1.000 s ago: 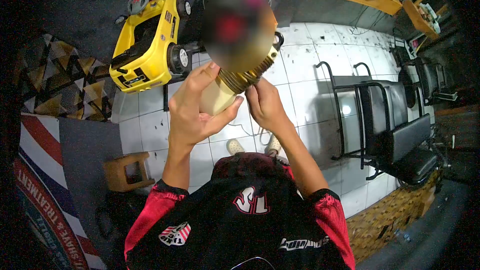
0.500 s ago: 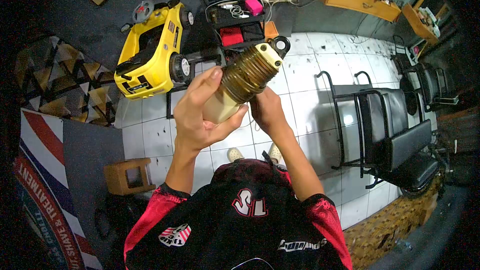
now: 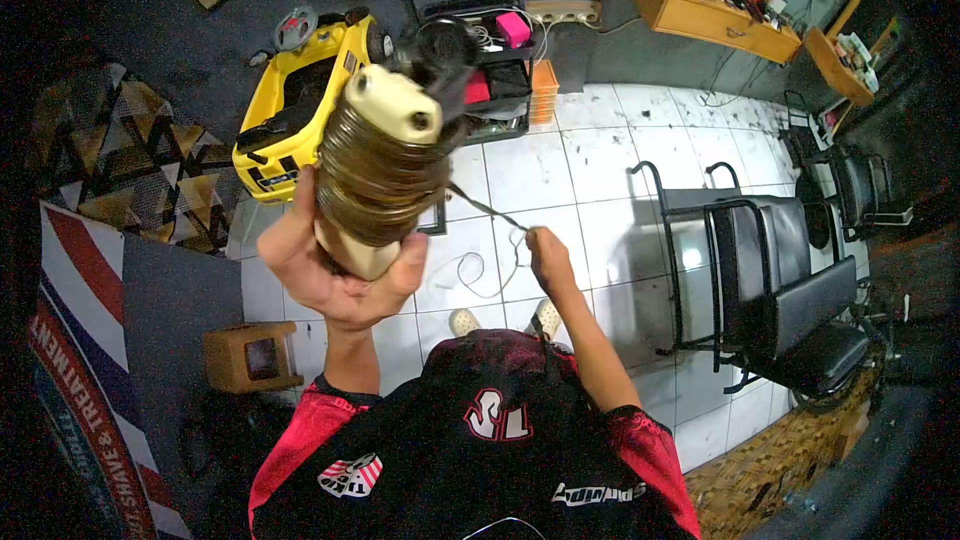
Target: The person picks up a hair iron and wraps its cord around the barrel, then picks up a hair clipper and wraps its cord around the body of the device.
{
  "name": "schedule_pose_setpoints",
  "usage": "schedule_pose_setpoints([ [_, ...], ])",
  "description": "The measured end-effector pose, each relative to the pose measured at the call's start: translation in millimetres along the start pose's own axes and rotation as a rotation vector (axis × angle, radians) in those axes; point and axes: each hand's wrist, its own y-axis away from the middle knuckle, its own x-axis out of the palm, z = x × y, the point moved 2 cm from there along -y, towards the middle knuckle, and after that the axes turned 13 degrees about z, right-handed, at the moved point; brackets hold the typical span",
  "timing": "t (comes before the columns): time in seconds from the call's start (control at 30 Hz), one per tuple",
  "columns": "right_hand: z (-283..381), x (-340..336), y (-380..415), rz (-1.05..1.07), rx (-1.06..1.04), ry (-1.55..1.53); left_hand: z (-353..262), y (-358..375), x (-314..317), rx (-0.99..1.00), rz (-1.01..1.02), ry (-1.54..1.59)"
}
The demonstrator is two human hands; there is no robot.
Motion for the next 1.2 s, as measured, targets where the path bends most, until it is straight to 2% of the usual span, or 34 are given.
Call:
schedule_pose_setpoints([
  [0.07, -51, 30, 36, 0.085, 0.013, 0.135, 3, -1, -4, 0.012, -0.019, 0.028],
  [0.13, -75, 49, 65, 0.110, 0.222, 0.105, 4, -2, -7, 0.012, -0.016, 0.033],
  [0.23, -104, 62, 96, 0.177, 0.270, 0.204, 2, 0, -8, -0.029, -0.013, -0.017],
  [0.33, -127, 67, 108, 0.312, 0.605, 0.039, 1, -1, -6, -0.028, -0.090, 0.035],
  [0.37, -137, 69, 101, 0.269, 0.580, -0.002, 1, -1, -7, -0.019, -0.083, 0.040],
  [0.4, -141, 68, 87, 0.220, 0.780, -0.298, 3, 0, -3, -0.006, -0.089, 0.074],
  [0.43, -123, 53, 63, 0.112, 0.791, -0.445, 5, 1, 0, 0.008, -0.094, 0.108],
  [0.5, -74, 8, 1, -0.034, 0.496, -0.545, 9, 6, 5, -0.050, -0.013, 0.121],
  [0.57, -7, -49, -55, -0.098, 0.305, -0.527, 11, 18, 11, -0.173, 0.008, 0.138],
  [0.6, 31, -78, -74, -0.124, 0.208, -0.488, 11, 18, 12, -0.162, 0.022, 0.130],
  [0.67, 81, -118, -95, -0.141, 0.146, -0.539, 12, 17, 12, -0.138, 0.046, 0.111],
  [0.73, 111, -142, -103, -0.150, 0.021, -0.732, 13, 19, 10, -0.138, 0.036, 0.097],
  [0.83, 147, -168, -104, -0.149, 0.033, -0.446, 12, 21, 9, -0.164, 0.007, 0.114],
  [1.2, 168, -191, -117, -0.196, -0.065, -0.264, 12, 19, 6, -0.150, 0.016, 0.102],
])
